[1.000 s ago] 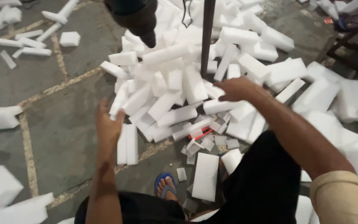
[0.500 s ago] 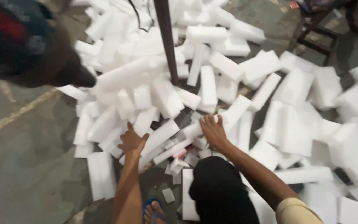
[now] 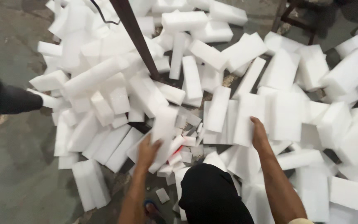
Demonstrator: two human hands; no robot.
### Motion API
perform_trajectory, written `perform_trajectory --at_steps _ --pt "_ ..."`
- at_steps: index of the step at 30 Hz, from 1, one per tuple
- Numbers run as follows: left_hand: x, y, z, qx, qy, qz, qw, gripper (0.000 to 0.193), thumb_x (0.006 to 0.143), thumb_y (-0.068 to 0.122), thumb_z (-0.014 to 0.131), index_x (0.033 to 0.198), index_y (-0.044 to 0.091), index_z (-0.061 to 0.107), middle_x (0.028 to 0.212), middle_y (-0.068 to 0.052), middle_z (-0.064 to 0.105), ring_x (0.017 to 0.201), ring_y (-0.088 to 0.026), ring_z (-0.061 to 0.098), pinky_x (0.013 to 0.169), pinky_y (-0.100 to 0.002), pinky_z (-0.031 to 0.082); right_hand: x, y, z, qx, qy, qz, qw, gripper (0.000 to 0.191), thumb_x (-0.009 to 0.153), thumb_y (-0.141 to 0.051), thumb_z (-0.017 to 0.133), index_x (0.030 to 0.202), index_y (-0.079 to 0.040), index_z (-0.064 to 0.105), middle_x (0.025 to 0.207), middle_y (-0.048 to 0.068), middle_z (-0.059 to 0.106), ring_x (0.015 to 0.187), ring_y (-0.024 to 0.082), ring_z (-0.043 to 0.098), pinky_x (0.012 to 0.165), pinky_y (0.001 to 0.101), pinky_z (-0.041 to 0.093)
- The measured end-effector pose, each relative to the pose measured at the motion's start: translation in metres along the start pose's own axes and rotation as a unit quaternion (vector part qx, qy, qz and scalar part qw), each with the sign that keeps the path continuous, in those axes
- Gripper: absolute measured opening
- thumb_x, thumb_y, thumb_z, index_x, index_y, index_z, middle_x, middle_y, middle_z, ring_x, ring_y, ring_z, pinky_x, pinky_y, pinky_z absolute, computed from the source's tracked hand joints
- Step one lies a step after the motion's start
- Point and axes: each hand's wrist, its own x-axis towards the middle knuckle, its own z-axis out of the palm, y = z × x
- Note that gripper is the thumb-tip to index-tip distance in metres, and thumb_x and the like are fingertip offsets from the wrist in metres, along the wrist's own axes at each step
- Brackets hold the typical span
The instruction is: The person sits on the floor and repeatedly picks up white foam blocks, places them under a vertical cutting tool, and cuts them into smaller pieces. The cut pieces are discarded onto a growing pile on the floor.
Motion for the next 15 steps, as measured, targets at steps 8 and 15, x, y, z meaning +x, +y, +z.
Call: perform_trajectory --at_steps 8,15 --pt "0.048 0.042 0.176 -0.147 -0.107 -0.15 0.972 0.069 0.092 0.049 0.067 0.134 -0.004 0.059 0.124 -0.016 0.069 0.112 -0.025 0.065 0.098 -0.036 0.05 -0.019 -0.001 0.045 -0.018 -0.115 0.108 0.987 0.072 0.085 -0.042 0.064 0.146 -0.009 0.043 0.139 0.018 0.057 0.126 0.033 0.058 0.102 0.0451 0.051" --pt "0.012 0.027 0.151 0.035 -0.02 0.066 0.997 0.101 0.069 0.035 0.089 0.144 -0.012 0.041 0.14 -0.03 0.051 0.123 -0.032 0.056 0.1 -0.038 0.048 -0.037 0.02 0.042 -0.043 -0.168 0.061 0.983 0.092 0.081 -0.038 0.063 0.158 -0.017 0.017 0.143 0.015 0.048 0.125 0.035 0.053 0.1 0.0487 0.046"
